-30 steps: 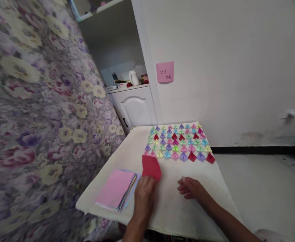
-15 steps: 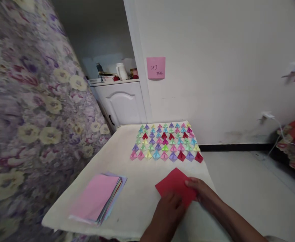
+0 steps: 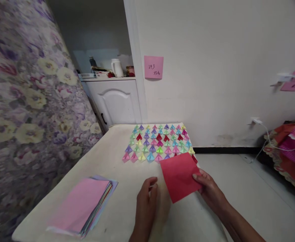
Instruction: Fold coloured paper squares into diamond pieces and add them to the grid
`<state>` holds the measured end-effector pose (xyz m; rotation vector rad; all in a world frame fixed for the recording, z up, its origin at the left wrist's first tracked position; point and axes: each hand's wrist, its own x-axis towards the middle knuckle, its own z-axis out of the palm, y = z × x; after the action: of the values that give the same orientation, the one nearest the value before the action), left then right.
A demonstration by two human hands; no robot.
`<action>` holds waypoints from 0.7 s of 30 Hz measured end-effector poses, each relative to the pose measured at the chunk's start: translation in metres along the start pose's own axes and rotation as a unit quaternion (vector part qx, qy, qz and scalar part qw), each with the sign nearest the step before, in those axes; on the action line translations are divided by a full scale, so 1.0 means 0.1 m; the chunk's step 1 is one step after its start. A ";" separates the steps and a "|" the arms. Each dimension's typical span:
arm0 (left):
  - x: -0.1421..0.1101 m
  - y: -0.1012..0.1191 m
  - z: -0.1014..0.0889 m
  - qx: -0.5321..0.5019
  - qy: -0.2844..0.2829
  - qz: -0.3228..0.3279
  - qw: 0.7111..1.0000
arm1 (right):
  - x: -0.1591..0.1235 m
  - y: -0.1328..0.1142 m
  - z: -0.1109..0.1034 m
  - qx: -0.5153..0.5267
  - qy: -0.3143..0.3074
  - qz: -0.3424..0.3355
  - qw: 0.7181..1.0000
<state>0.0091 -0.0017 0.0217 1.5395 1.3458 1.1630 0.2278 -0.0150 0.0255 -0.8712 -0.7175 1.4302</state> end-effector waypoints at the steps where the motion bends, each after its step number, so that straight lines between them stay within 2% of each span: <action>1: 0.01 0.04 0.02 -0.073 0.003 -0.060 0.996 | 0.00 0.00 0.02 -0.005 -0.002 -0.002 1.000; 3: 0.03 0.13 0.10 -0.218 -0.018 -0.128 0.967 | -0.01 0.02 0.07 -0.010 -0.008 -0.004 1.000; 4: 0.03 0.15 0.14 -0.277 -0.037 -0.141 0.950 | -0.01 0.04 0.10 -0.010 -0.012 -0.004 1.000; 6: 0.05 0.18 0.22 -0.346 -0.062 -0.154 0.923 | -0.01 0.06 0.16 -0.007 -0.021 -0.002 1.000; 8: 0.09 0.16 0.26 -0.378 -0.064 -0.144 0.912 | 0.00 0.07 0.22 -0.008 -0.031 0.002 0.999; 12: 0.17 0.08 0.22 -0.361 -0.041 -0.143 0.921 | 0.04 0.04 0.30 -0.046 -0.035 -0.003 0.998; 17: 0.22 0.07 0.15 -0.337 -0.031 -0.137 0.931 | 0.11 0.02 0.30 -0.092 -0.030 -0.020 0.995; 21: 0.18 0.14 0.11 -0.299 0.024 -0.121 0.946 | 0.14 0.06 0.29 -0.115 -0.034 -0.032 0.992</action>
<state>0.0238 0.0143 0.0341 0.8886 1.0384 1.3004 0.2005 0.0009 0.0343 -0.9716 -0.9683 1.3423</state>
